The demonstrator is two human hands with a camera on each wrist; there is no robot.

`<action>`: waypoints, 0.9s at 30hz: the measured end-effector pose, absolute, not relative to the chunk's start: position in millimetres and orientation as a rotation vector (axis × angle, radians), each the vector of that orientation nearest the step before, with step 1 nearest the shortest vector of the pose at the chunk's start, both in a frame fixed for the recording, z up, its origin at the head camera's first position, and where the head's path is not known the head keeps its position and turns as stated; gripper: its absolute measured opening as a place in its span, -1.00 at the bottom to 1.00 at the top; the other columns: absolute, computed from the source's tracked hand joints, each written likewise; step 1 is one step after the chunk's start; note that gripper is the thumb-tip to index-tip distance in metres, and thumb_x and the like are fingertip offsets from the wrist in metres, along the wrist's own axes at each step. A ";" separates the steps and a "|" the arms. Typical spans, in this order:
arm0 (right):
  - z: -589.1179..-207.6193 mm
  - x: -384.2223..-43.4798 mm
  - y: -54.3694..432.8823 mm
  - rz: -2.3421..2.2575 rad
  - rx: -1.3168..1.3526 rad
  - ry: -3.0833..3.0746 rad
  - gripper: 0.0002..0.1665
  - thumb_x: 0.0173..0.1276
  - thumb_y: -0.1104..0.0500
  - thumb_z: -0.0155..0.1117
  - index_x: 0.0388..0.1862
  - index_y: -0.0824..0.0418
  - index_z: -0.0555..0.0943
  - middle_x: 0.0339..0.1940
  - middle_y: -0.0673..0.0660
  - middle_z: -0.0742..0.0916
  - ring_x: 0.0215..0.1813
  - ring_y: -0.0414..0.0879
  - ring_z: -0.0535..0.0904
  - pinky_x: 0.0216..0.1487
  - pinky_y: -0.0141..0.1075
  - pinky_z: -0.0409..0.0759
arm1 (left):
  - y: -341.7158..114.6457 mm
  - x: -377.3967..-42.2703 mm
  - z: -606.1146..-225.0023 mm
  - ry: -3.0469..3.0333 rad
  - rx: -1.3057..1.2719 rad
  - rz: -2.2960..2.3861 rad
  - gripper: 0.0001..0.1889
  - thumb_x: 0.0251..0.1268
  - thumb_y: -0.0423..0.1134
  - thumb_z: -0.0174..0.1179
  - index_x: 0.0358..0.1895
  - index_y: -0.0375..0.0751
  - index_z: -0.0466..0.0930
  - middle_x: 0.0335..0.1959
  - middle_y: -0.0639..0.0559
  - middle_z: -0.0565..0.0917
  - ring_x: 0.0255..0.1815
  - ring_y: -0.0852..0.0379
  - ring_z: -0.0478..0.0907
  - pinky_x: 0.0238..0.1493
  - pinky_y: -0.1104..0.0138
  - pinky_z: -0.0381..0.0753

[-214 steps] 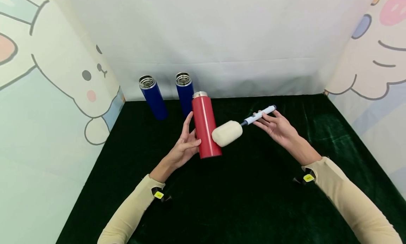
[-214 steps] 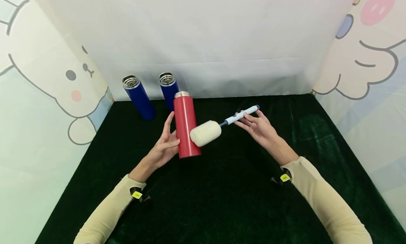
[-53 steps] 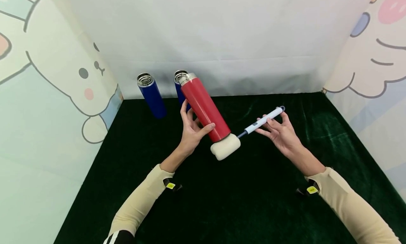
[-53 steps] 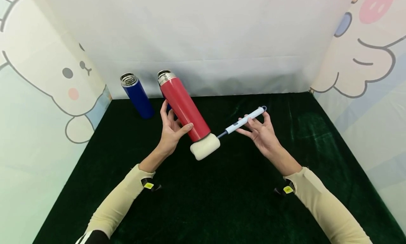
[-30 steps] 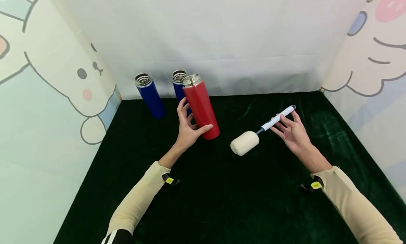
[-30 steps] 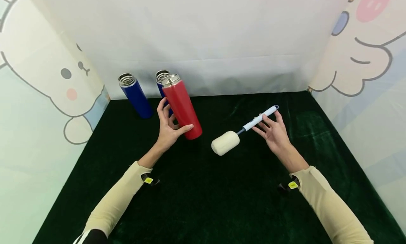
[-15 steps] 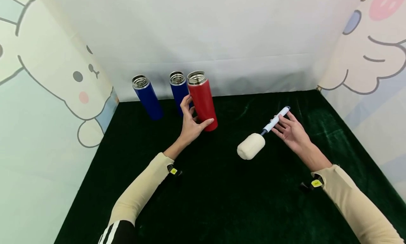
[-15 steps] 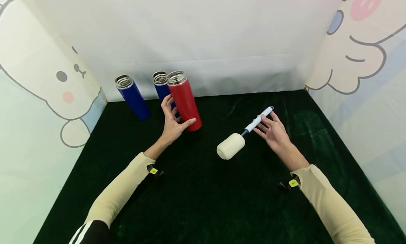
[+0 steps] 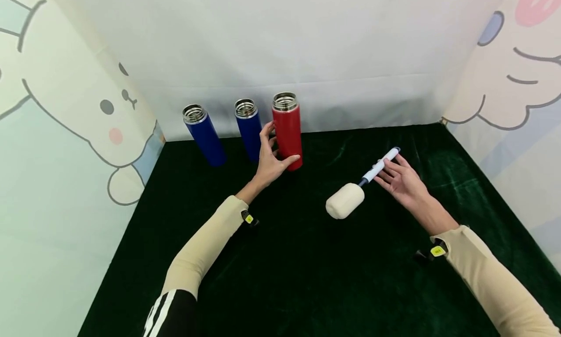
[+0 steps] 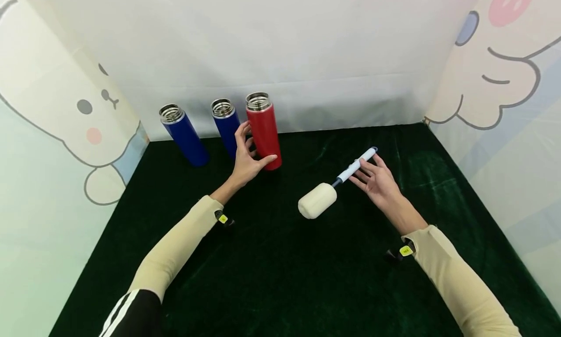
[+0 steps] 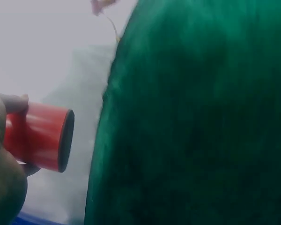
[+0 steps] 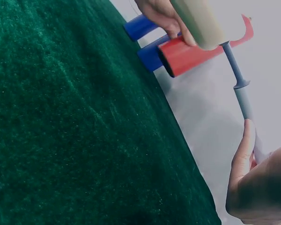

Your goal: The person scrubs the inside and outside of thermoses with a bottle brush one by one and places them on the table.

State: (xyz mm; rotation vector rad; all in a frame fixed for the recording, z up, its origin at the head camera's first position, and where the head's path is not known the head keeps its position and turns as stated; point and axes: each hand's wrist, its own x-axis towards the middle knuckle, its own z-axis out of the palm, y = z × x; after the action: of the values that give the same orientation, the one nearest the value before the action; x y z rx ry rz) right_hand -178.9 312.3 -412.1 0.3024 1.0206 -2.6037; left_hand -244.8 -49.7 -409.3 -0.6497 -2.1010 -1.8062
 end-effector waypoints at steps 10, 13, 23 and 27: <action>-415.1 -189.3 326.9 -2.553 0.333 0.948 -0.05 0.62 0.25 0.01 0.65 -0.47 -0.18 -0.03 0.05 0.75 0.06 -0.09 0.70 0.00 -0.17 0.75 | -37.3 -295.4 -450.8 -2.117 -0.616 -1.695 0.14 0.06 -0.46 0.51 0.58 -0.15 -0.18 0.52 -0.26 0.09 0.36 -0.29 0.36 0.25 -0.24 0.54; -415.8 -193.3 330.0 -2.507 0.305 0.977 -0.08 0.64 0.24 -0.02 0.66 -0.44 -0.18 -0.01 0.04 0.75 0.07 -0.10 0.69 0.01 -0.19 0.75 | -32.6 -302.6 -452.9 -2.114 -0.604 -1.657 0.12 0.07 -0.41 0.53 0.55 -0.14 -0.15 0.51 -0.23 0.11 0.40 -0.20 0.31 0.27 -0.17 0.55; -413.1 -219.5 330.1 -2.255 0.187 1.262 -0.10 0.67 0.19 -0.06 0.69 -0.32 -0.28 0.00 -0.05 0.77 0.05 -0.16 0.72 0.01 -0.26 0.74 | -24.1 -322.0 -461.6 -2.219 -0.635 -1.503 0.11 0.09 -0.27 0.54 0.52 -0.17 -0.16 0.44 -0.25 0.14 0.43 -0.09 0.20 0.42 0.04 0.41; -412.1 -231.9 327.8 -2.162 0.126 1.333 -0.10 0.67 0.20 -0.07 0.70 -0.26 -0.31 0.02 -0.06 0.75 0.07 -0.16 0.71 0.03 -0.27 0.73 | -22.4 -326.9 -466.1 -2.251 -0.638 -1.494 0.11 0.10 -0.26 0.54 0.53 -0.18 -0.17 0.44 -0.25 0.14 0.44 -0.08 0.17 0.47 0.08 0.34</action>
State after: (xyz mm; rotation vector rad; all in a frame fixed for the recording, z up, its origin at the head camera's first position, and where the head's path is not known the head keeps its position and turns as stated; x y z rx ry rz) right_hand -231.9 327.8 -412.1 0.1255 1.3335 -2.1617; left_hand -326.9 -22.4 -466.1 -0.6376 -2.2513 -1.4937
